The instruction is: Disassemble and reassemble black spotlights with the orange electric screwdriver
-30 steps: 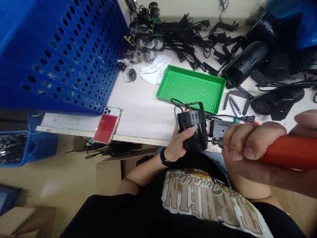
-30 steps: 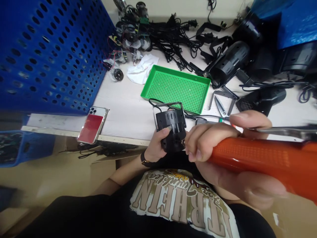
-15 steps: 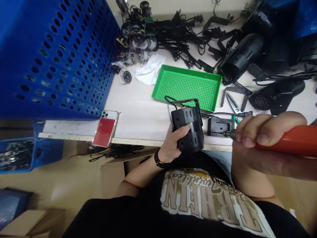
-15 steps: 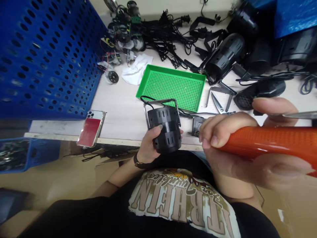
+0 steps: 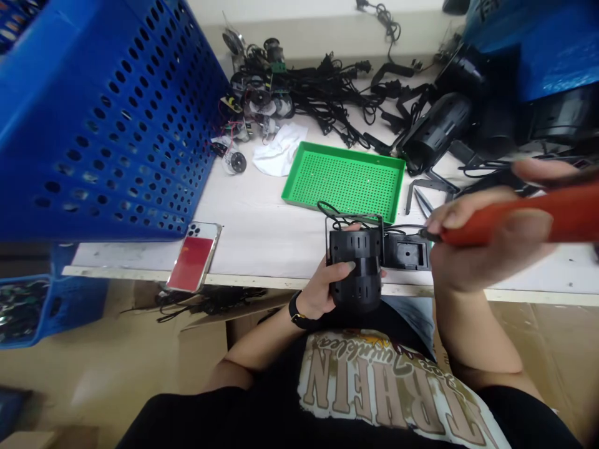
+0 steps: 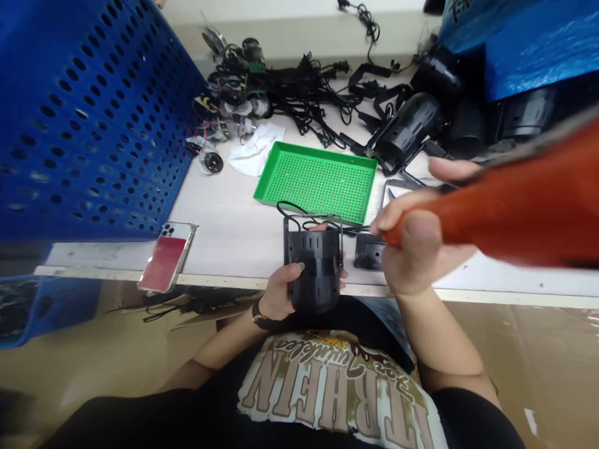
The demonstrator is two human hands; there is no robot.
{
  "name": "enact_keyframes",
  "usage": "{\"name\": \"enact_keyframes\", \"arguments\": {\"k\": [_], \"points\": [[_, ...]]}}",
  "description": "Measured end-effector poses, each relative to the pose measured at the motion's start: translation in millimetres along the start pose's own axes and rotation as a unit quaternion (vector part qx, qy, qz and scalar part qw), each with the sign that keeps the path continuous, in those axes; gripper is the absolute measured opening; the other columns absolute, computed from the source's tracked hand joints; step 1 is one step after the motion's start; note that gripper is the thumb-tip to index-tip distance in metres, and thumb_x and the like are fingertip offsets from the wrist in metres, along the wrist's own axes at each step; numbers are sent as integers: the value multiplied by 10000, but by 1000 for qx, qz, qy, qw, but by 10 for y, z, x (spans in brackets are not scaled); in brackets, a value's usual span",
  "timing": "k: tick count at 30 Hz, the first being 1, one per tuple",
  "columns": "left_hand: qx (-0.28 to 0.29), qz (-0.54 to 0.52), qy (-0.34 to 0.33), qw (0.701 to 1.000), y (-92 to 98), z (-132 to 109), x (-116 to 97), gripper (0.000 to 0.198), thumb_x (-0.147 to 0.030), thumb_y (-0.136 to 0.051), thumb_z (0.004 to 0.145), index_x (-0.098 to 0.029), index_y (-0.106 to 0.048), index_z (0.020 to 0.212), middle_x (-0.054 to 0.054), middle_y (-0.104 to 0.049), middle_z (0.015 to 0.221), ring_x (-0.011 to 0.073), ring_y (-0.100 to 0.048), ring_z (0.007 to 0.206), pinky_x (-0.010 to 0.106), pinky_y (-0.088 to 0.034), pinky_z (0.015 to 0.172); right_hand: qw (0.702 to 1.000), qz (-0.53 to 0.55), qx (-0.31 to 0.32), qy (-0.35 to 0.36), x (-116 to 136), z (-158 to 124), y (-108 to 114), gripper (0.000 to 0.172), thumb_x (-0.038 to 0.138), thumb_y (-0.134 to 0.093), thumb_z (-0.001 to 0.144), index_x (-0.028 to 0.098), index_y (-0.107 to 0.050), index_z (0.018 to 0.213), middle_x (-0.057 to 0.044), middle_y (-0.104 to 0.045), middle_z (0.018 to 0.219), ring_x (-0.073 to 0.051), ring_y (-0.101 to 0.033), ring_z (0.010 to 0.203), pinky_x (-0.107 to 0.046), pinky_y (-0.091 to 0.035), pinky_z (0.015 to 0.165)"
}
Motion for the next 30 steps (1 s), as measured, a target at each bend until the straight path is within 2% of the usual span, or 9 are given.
{"name": "enact_keyframes", "arguments": {"k": [5,9,12,17,21,23,25,28,30], "points": [[22,-14,-2,1000,32,-12,54,894,-445,-895,716,-264,-534,1514,135,-762,1210,334,-788,1037,393,-659,763,985,-133,109,-28,-278,316,-176,446,638,-739,884,365,-561,1188,16,-631,812,-208,-606,722,-439,-568,772],[21,-30,-17,999,19,-9,27,918,-463,-900,691,-258,-541,1511,154,-737,1300,316,-770,1069,387,-659,785,973,-180,146,22,-349,321,-97,583,607,-714,909,345,-525,1395,-78,-657,1343,-308,-650,1256,-576,-530,1104],[0,-18,-27,999,40,2,-16,952,-492,-916,650,-235,-560,1493,162,-745,1301,337,-765,1093,427,-654,852,970,-213,115,31,-368,74,83,603,525,-701,941,348,-489,1476,-96,-527,1558,-318,-539,1463,-602,-468,1211],[-41,5,-65,997,100,38,-34,944,-518,-929,658,-253,-563,1488,119,-763,1262,347,-730,1206,479,-616,997,971,-148,148,-111,-490,-700,261,450,462,-666,986,343,-564,1407,-90,-623,1449,-259,-653,1305,-514,-562,1136],[-76,56,-139,986,79,26,4,860,-594,-861,798,-327,-507,1535,68,-727,1368,295,-632,1381,440,-525,1156,938,-182,243,-166,-464,-1155,118,884,595,-838,816,363,-430,1565,-126,-514,1612,-337,-595,1421,-568,-586,1119],[-44,107,-139,984,-29,14,67,851,-595,-828,851,-337,-464,1576,71,-687,1449,284,-559,1469,441,-449,1238,936,-244,226,-115,-319,-1114,136,1020,555,-944,696,350,-445,1562,-137,-544,1587,-369,-578,1446,-612,-537,1179],[21,141,-120,983,-167,-7,122,967,-540,-896,797,-349,-416,1615,81,-626,1539,309,-499,1526,479,-395,1282,939,-278,194,-57,-108,-961,269,938,490,-967,677,342,-532,1495,-124,-638,1484,-370,-635,1381,-620,-538,1172],[159,192,-105,963,-403,-87,112,1033,-463,-931,769,-394,-384,1643,72,-507,1662,345,-410,1587,548,-307,1325,951,-263,161,-21,243,-699,707,808,473,-948,673,350,-639,1410,-109,-719,1369,-384,-720,1231,-614,-590,1074],[229,249,-87,937,-506,-146,102,803,-426,-865,858,-365,-514,1578,89,-559,1609,350,-473,1536,556,-323,1308,964,-237,122,-11,511,-564,1099,813,538,-926,638,346,-678,1388,-132,-738,1312,-420,-740,1154,-608,-598,1011]]}}
Point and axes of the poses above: each hand's wrist, its own z-axis towards the middle knuckle, its own y-axis out of the back of the hand, x = y × z, the point moved 8 cm from there along z, towards the middle knuckle
